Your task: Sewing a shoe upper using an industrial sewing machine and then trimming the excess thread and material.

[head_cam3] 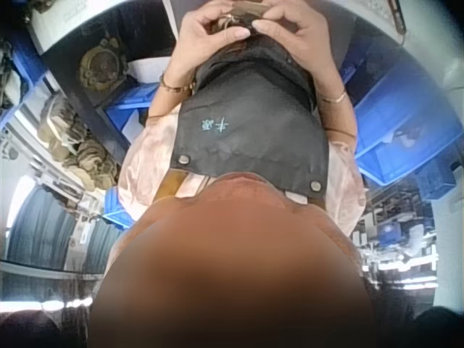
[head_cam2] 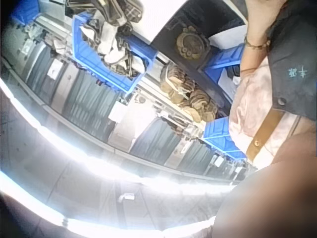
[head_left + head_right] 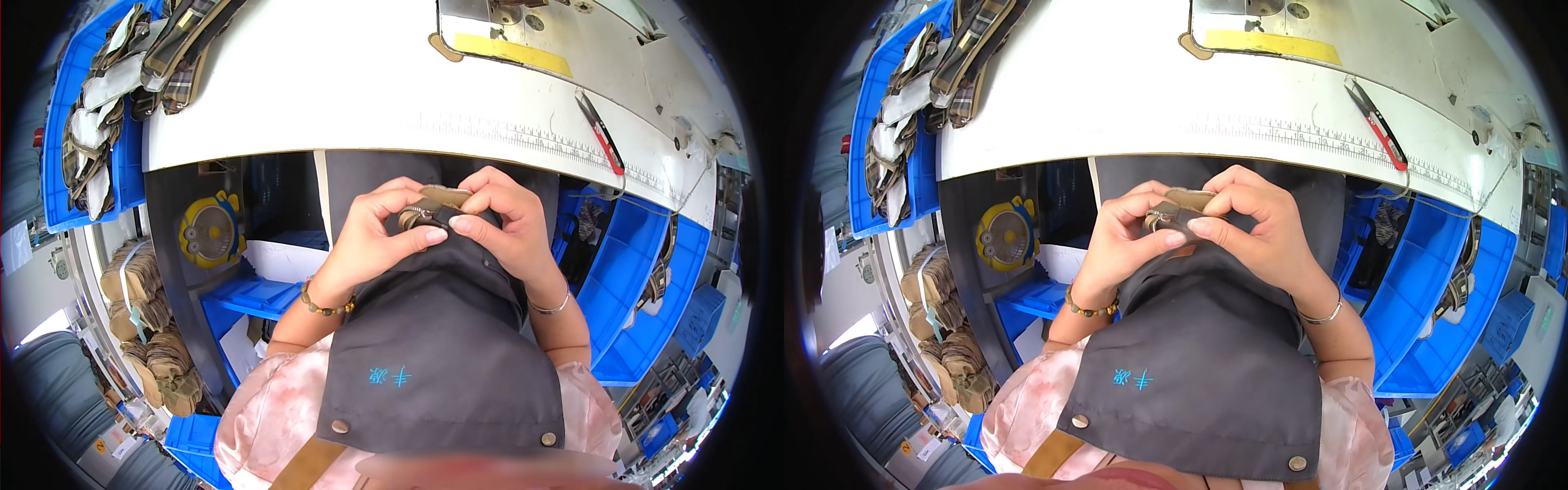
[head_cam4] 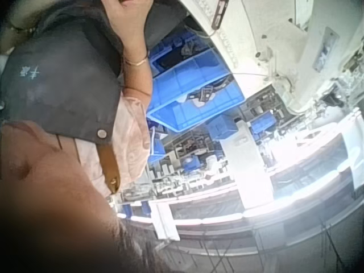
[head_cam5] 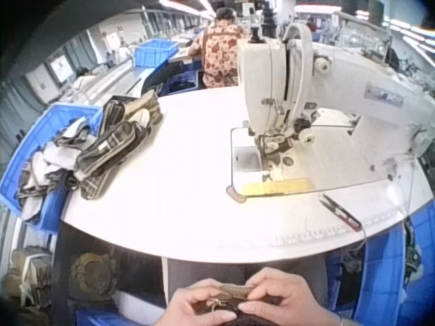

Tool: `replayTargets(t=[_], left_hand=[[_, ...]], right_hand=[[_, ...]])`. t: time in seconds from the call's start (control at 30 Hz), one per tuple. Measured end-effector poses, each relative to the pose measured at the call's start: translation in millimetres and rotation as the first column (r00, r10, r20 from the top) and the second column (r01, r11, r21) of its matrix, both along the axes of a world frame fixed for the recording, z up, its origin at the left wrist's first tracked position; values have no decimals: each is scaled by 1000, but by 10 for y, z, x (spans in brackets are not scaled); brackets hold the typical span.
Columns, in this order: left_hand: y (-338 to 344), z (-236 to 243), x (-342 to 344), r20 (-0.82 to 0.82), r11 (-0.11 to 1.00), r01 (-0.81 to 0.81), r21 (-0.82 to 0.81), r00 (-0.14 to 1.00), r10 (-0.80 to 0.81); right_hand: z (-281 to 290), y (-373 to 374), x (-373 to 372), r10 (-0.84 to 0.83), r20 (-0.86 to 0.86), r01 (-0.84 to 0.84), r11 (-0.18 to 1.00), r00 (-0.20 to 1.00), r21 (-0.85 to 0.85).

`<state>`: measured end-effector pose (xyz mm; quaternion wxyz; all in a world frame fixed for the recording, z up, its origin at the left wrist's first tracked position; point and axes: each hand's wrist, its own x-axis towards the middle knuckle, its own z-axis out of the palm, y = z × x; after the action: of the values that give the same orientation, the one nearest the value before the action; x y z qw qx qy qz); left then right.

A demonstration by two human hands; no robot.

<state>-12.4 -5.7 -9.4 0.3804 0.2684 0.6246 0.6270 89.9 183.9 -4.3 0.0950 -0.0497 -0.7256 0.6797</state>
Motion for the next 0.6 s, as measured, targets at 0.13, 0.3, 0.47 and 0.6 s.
replayTargets(t=[0.13, 0.3, 0.47, 0.6], left_hand=[[4, -21, -5, 184, 978, -169, 122, 972, 145], [-28, -75, -38, 33, 986, -166, 8, 986, 166], [-17, -86, -17, 9, 981, -190, 48, 982, 190], [-15, -109, -5, 56, 976, -194, 102, 980, 190]], right_hand=[[91, -7, 3, -6, 35, 2, 994, 999, 111], [99, -35, 34, -29, 19, 26, 991, 999, 131], [76, -37, 48, -47, 7, 45, 991, 999, 129], [123, -35, 50, -29, 9, 28, 994, 1000, 108]])
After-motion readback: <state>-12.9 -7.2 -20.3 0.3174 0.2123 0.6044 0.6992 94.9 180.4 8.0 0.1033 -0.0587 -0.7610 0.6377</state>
